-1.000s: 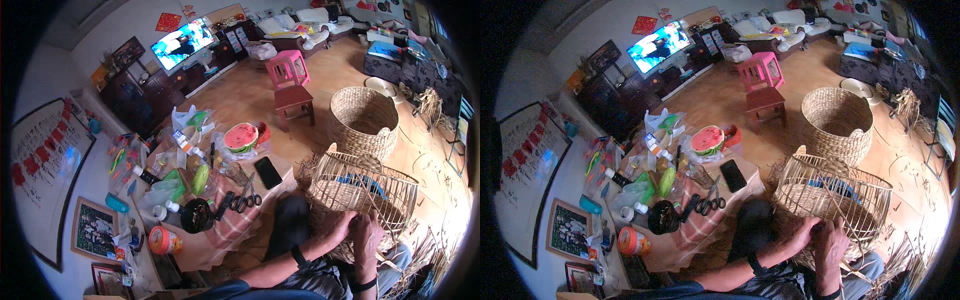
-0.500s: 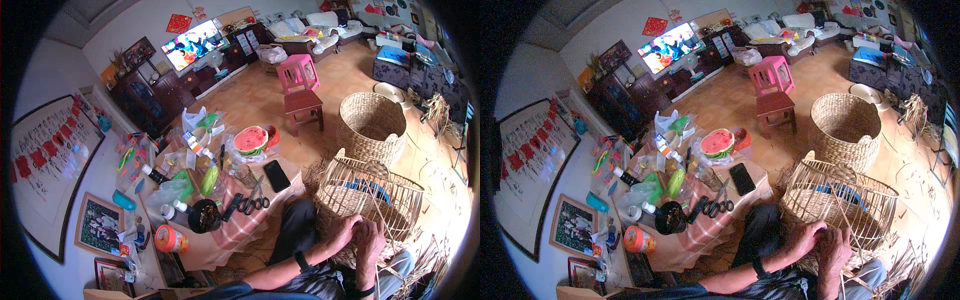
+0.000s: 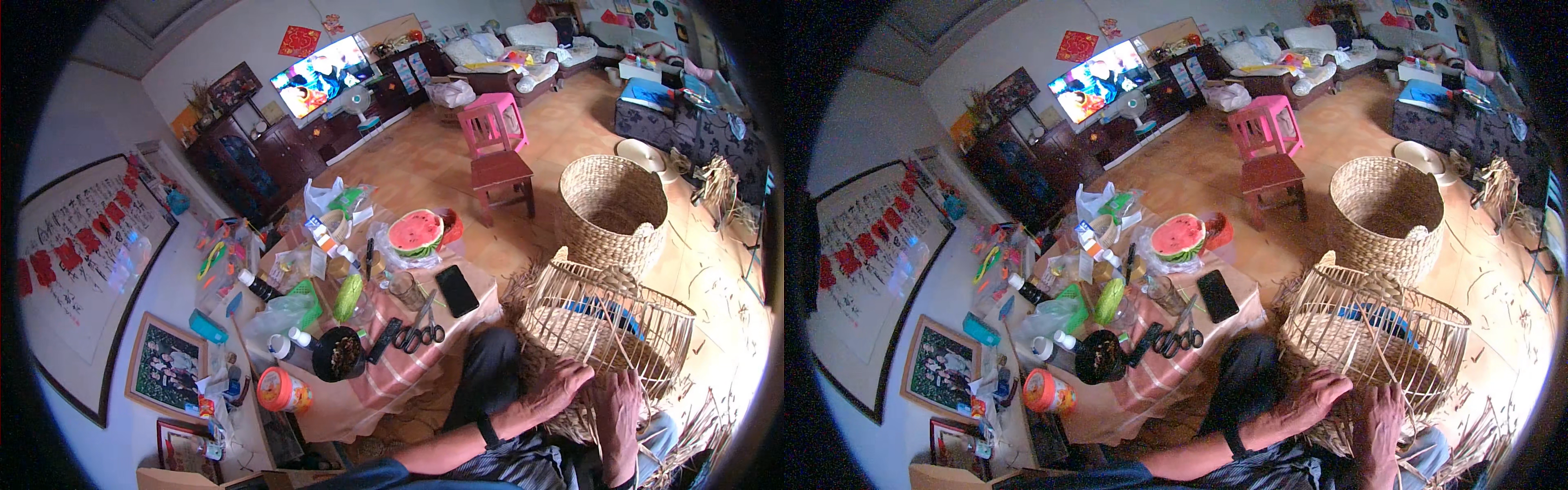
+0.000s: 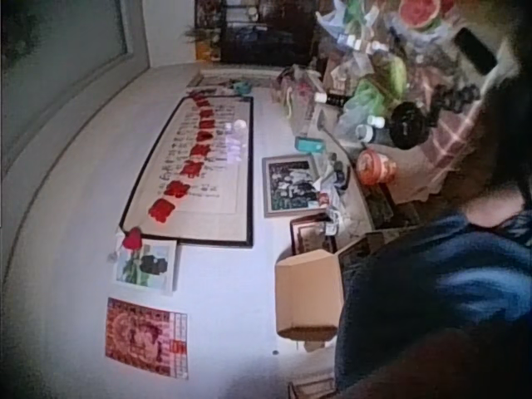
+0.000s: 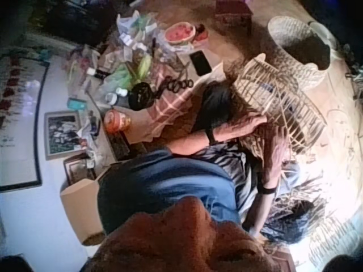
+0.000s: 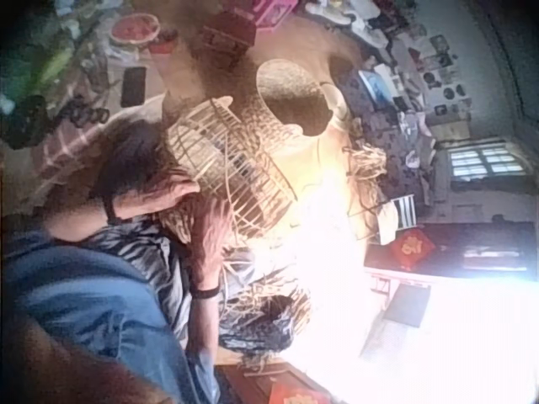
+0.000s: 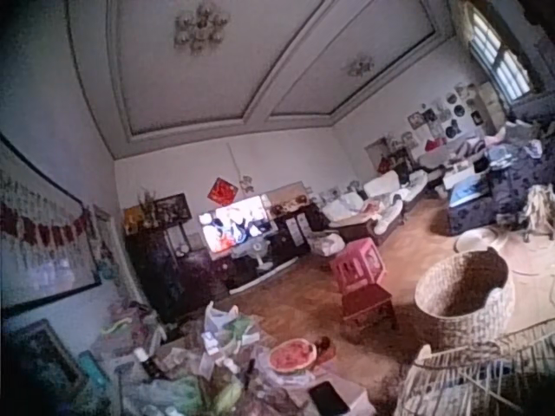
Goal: Weaving a large bamboo or wicker basket by hand.
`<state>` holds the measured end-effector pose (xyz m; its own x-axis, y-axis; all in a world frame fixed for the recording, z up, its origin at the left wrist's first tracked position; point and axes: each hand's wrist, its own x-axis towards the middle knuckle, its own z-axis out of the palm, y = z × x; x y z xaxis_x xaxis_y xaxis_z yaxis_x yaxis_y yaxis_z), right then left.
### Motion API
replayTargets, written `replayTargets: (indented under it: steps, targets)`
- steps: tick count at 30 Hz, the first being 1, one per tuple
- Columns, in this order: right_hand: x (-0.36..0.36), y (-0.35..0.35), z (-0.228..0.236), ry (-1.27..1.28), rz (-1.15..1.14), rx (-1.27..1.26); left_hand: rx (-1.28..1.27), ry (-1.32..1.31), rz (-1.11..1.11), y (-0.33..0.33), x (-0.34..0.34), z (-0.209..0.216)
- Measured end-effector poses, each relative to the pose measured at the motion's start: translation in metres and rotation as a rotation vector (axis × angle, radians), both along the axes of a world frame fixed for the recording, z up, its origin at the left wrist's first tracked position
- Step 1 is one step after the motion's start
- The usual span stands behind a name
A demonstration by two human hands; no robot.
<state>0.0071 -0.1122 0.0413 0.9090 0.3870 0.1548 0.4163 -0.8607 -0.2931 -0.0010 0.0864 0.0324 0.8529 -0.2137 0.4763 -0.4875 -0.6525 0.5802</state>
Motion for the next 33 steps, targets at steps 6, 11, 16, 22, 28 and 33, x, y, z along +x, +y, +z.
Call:
replayTargets:
  steps: [6,11,16,22,28,33]
  targets:
    - [0.003,0.006,-0.013,-0.245,0.092,-0.027,-0.084,0.031,-0.094,0.005,0.008,-0.004]
    - [-0.010,0.002,0.003,0.119,0.036,-0.029,0.023,-0.028,-0.136,0.008,0.010,-0.013]
    - [-0.032,-0.033,0.028,0.013,-0.036,-0.047,-0.005,0.089,-0.115,0.006,0.018,-0.019]
    - [-0.051,-0.132,-0.013,0.149,-0.228,0.257,-0.189,0.282,-0.207,0.008,0.029,-0.034]
    - [-0.080,-0.270,-0.070,0.470,-0.440,0.363,-0.254,0.417,-0.312,0.011,0.038,-0.033]
    - [-0.081,-0.269,-0.061,-0.050,-0.812,1.205,-0.247,0.474,-0.343,0.019,0.039,-0.011]
